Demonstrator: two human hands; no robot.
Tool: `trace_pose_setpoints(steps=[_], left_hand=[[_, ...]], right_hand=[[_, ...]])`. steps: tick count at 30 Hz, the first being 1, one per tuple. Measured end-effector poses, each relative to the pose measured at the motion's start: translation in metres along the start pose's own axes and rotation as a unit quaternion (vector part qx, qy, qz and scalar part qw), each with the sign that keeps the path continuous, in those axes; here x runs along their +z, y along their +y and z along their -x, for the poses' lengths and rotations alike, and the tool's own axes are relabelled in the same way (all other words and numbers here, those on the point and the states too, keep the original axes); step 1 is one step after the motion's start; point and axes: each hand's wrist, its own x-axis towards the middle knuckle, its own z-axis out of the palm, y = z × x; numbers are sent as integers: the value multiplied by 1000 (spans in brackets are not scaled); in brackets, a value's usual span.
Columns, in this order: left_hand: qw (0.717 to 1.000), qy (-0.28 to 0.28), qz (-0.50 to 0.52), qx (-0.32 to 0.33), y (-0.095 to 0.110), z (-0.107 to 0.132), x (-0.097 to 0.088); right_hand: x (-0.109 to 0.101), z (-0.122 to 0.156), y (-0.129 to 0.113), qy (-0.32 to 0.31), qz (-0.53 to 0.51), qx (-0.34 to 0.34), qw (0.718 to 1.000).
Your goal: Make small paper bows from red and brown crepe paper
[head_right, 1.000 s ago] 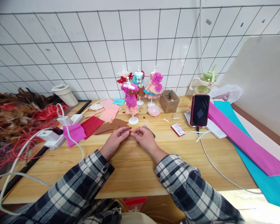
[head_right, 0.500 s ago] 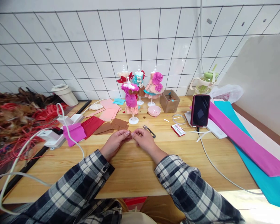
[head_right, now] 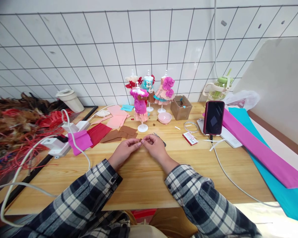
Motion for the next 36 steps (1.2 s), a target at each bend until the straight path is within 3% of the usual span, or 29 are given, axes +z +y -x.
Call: trace_pose_setpoints(steps=[9, 20, 28, 33, 36], left_hand=[[998, -34, -41, 28, -4, -3, -2], [996, -16, -73, 44, 0, 0, -2], [992, 37, -79, 88, 2, -3, -7], [987, 67, -104, 102, -2, -6, -9], [976, 76, -151, 136, -5, -6, -9]], right_hand=[[-1, -1, 3, 3, 27, -15, 1000], [-2, -1, 1, -27, 34, -20, 999], [-4, 2, -3, 17, 66, -54, 996], [-4, 2, -1, -7, 52, -67, 996], [-4, 1, 2, 2, 94, -85, 992]])
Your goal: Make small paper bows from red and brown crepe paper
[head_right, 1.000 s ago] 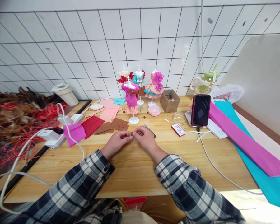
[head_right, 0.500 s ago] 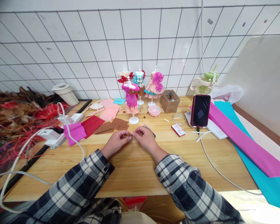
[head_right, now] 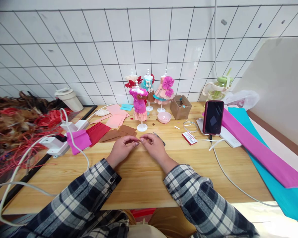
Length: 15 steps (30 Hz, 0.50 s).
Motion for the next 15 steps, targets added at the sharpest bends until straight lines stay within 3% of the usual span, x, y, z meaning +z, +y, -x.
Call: trace_pose_setpoints(steps=[4, 9, 15], left_hand=[[999, 16, -43, 21, 0, 1, 0], [999, 11, -34, 8, 1, 1, 0], [999, 4, -40, 0, 4, 2, 0]], right_hand=[[0, 0, 3, 9, 57, -25, 998], [1, 1, -2, -17, 10, 4, 1000], [-1, 0, -1, -5, -10, 22, 1000]])
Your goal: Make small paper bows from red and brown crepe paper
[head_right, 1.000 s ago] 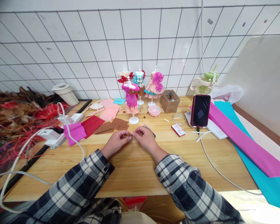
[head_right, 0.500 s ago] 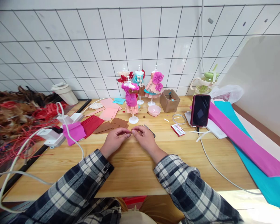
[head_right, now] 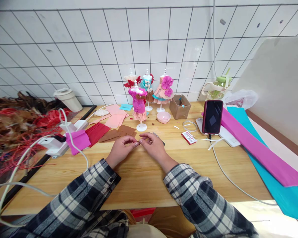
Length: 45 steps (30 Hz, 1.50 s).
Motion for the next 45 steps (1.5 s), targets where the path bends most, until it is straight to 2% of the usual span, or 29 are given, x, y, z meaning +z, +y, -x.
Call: trace_pose_setpoints(steps=[6, 11, 16, 21, 27, 30, 32, 37, 45], left_hand=[[999, 4, -41, 19, -3, -1, 0], [1000, -15, -19, 3, -2, -1, 1], [999, -36, 29, -8, -4, -1, 3], [999, -38, 1, -5, -4, 0, 2], [992, -38, 115, -37, 0, 0, 4], [990, -67, 114, -55, 0, 1, 7], [991, -63, 102, -55, 0, 1, 10], [994, -30, 95, -47, 0, 1, 8], [995, -36, 83, -35, 1, 1, 7]], right_hand=[[-1, -3, 5, -4, 18, -15, 1000], [0, -5, 7, -12, -83, 41, 996], [0, -4, 4, -24, -138, 61, 988], [0, -4, 4, -22, -102, 61, 993], [1, -3, 4, -7, -195, 93, 976], [1, -2, 3, -4, -222, 106, 969], [0, -2, 3, -10, -232, 111, 966], [-2, -4, 7, 0, -207, 112, 972], [-1, -3, 4, -45, -154, 118, 980]])
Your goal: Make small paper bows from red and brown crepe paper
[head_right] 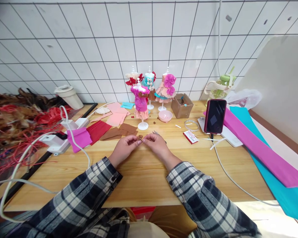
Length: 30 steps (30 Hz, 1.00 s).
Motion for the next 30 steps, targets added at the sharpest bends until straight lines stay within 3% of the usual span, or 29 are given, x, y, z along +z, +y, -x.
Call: trace_pose_setpoints(steps=[8, 13, 22, 27, 30], left_hand=[[1000, 5, -21, -1, -1, -1, -2], [1000, -14, 17, -6, -2, -1, -2], [998, -33, 49, -9, 0, 0, -2], [996, -74, -44, 18, 0, 2, -2], [987, -82, -127, 46, 0, 3, -3]], right_hand=[[0, 2, -3, -24, 18, 17, 999], [-1, 1, -5, -41, 19, 20, 999], [-1, 1, -2, 19, 133, -75, 988], [1, 5, -6, 2, 100, -83, 992], [2, 5, -5, 9, 145, -98, 984]])
